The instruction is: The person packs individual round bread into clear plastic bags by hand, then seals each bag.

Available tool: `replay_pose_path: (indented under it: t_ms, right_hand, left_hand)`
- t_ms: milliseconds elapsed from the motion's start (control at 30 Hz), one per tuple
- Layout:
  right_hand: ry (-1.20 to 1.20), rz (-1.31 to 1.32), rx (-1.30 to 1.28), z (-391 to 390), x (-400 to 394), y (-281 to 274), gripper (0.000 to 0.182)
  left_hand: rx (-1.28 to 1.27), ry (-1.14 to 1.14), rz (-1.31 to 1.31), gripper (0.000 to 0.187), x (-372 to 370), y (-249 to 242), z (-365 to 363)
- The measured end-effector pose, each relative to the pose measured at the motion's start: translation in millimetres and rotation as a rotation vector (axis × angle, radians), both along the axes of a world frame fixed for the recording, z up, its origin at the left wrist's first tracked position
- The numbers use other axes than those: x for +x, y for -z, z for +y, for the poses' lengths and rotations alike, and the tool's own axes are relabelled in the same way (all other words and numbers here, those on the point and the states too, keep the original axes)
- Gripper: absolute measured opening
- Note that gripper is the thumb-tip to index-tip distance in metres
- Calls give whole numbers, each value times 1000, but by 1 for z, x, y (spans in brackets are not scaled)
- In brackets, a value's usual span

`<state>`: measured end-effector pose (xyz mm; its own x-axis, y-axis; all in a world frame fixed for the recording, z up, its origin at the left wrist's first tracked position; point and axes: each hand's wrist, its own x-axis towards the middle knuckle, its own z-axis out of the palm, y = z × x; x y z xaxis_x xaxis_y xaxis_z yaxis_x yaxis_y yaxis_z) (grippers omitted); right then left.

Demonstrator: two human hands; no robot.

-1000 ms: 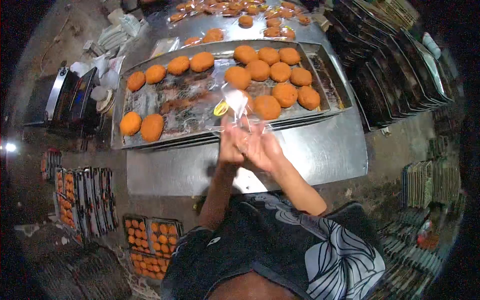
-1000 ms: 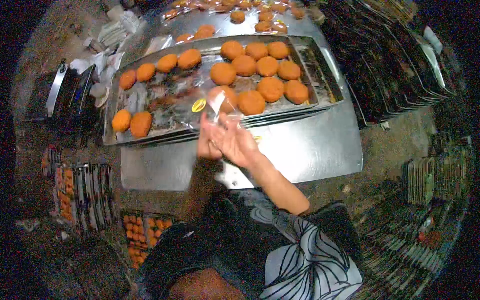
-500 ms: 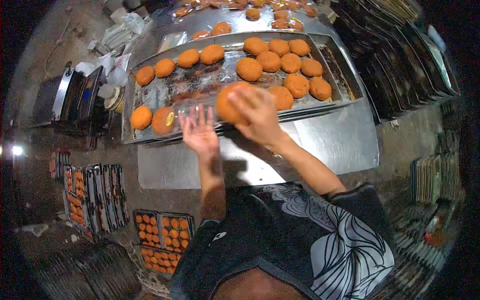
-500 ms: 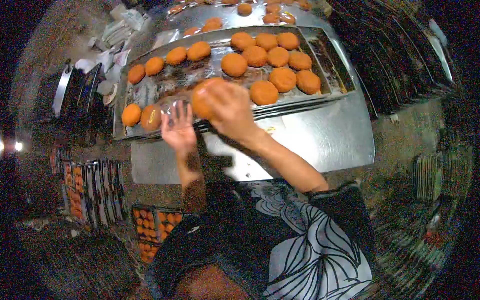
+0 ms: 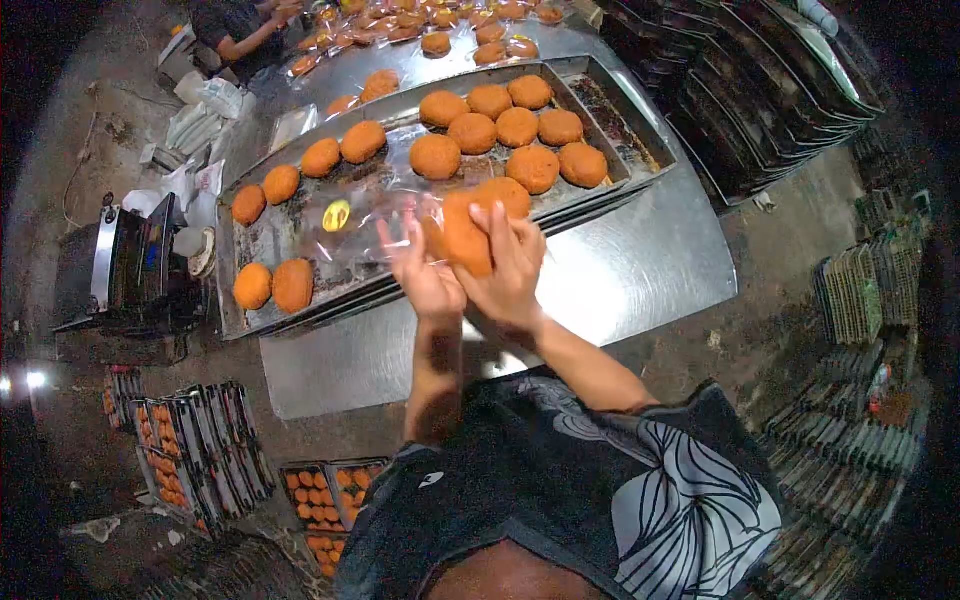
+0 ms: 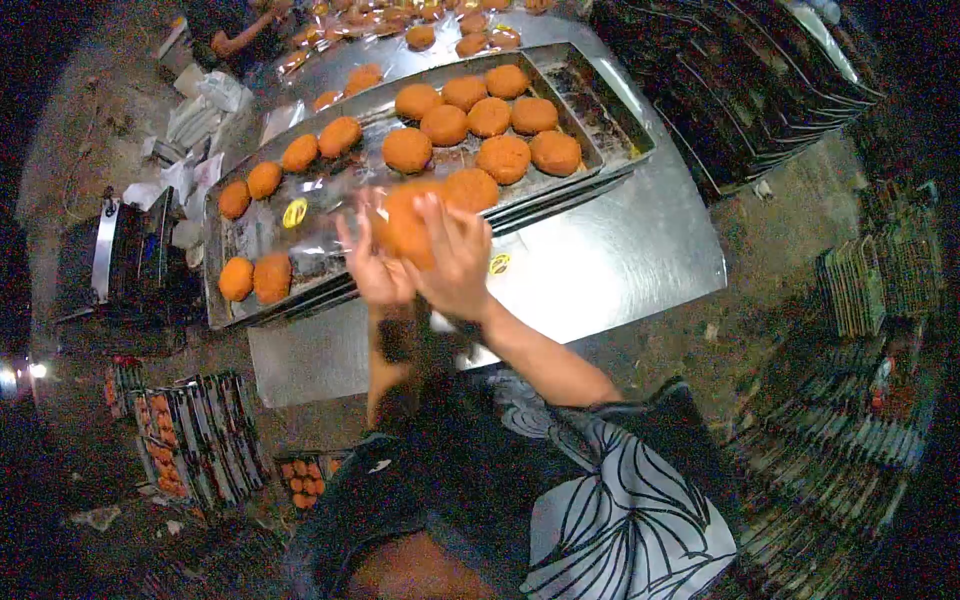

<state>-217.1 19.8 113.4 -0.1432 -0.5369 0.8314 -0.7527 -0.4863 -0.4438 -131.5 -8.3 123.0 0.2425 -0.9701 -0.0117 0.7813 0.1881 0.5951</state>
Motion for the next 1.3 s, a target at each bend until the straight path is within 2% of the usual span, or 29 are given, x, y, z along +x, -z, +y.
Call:
replay_pose_path:
  t_ms: [67, 133, 200, 267, 300, 400, 467, 533, 567, 600, 667, 700, 733, 800, 833, 867, 933, 967, 1000, 1033, 1067, 1100, 1133, 1167, 1200, 1233, 1267, 1300]
  right_hand:
    - [-12, 18, -5, 13, -5, 0, 89]
    - [-17, 49, 8, 14, -8, 2, 91]
    - [34, 50, 45, -1, -7, -8, 90]
    - [38, -52, 55, -11, -6, -10, 89]
    - [-38, -44, 112, -5, -10, -13, 89]
    - [-150, -63, 156, 26, -13, -5, 93]
    - [-77, -62, 182, 14, -10, -5, 91]
    - [44, -14, 195, -7, -3, -2, 82]
    - [-77, -6, 346, -1, -6, -8, 77]
    - [-53, -17, 370, 7, -14, 2, 77]
    - [-359, -297, 236, 19, -28, 21, 78]
    - [-65, -388, 194, 26, -31, 13, 55]
    - [-65, -381, 194, 16, -45, 24, 55]
    - [-287, -282, 640, -10, -81, 60, 30]
    - [-235, -324, 591, -29, -98, 52, 20]
    - [-182, -360, 530, -51, -114, 28, 18]
    - [-77, -208, 380, -83, -114, -53, 21]
    - [-82, -197, 374, -106, -108, -55, 21]
    - [-201, -64, 131, -132, -98, -53, 26]
    - [-323, 53, -119, -147, -89, -49, 31]
    - [-421, 136, 88, -119, -93, -39, 41]
    - [-582, -15, 360, -92, -95, -17, 46]
    - [-604, -127, 421, -70, -99, 35, 41]
    - [-638, -217, 855, -26, -117, 37, 34]
    - [-667, -606, 1203, 7, -128, 90, 27]
    - [-623, -194, 1305, 28, -142, 108, 25]
    - [-722, -261, 1270, 46, -150, 133, 24]
    - [-751, -327, 1356, 53, -155, 132, 25]
  left_hand:
    - [-42, 2, 2, 55, 0, -5, -1]
    - [-90, 53, -134, 50, -8, -1, 13]
    - [-121, 59, -159, 44, -16, 6, 19]
    - [-110, 198, -6, 48, -20, 13, 15]
    - [-1, 279, 70, 43, -12, 11, 15]
    - [-7, 334, 33, 40, -6, 6, 14]
    - [-8, 408, 26, 41, -10, 16, 15]
    - [117, 396, -1, 44, -10, 21, 13]
    - [174, 394, -13, 45, -10, 23, 13]
    - [148, 471, 93, 45, -4, 16, 16]
    - [402, 410, 192, 46, -4, 11, 15]
    - [310, 418, 130, 47, -8, 32, 17]
    - [331, 586, -13, 46, -8, 61, 25]
    - [309, 511, -252, 45, -39, 63, 58]
    - [163, 581, -499, 43, -42, 107, 60]
    - [-3, 644, -743, 41, -47, 155, 57]
    - [-36, 703, -1151, 47, -82, 175, 78]
    - [-172, 474, -1340, 46, -96, 175, 85]
    - [-295, 217, -1511, 45, -110, 174, 88]
    - [-349, 206, -1605, 42, -112, 201, 84]
    - [-439, 212, -1770, 33, -109, 232, 79]
    - [-547, 283, -1762, 28, -102, 250, 65]
    - [-647, 360, -1751, 24, -90, 258, 53]
    - [-374, 537, -1731, 22, -83, 240, 48]
    - [-93, 705, -1676, 22, -76, 217, 48]
    - [55, 730, -1457, 23, -65, 212, 46]
    - [184, 749, -1234, 25, -55, 206, 42]
    - [199, 815, -1240, 28, -55, 166, 42]
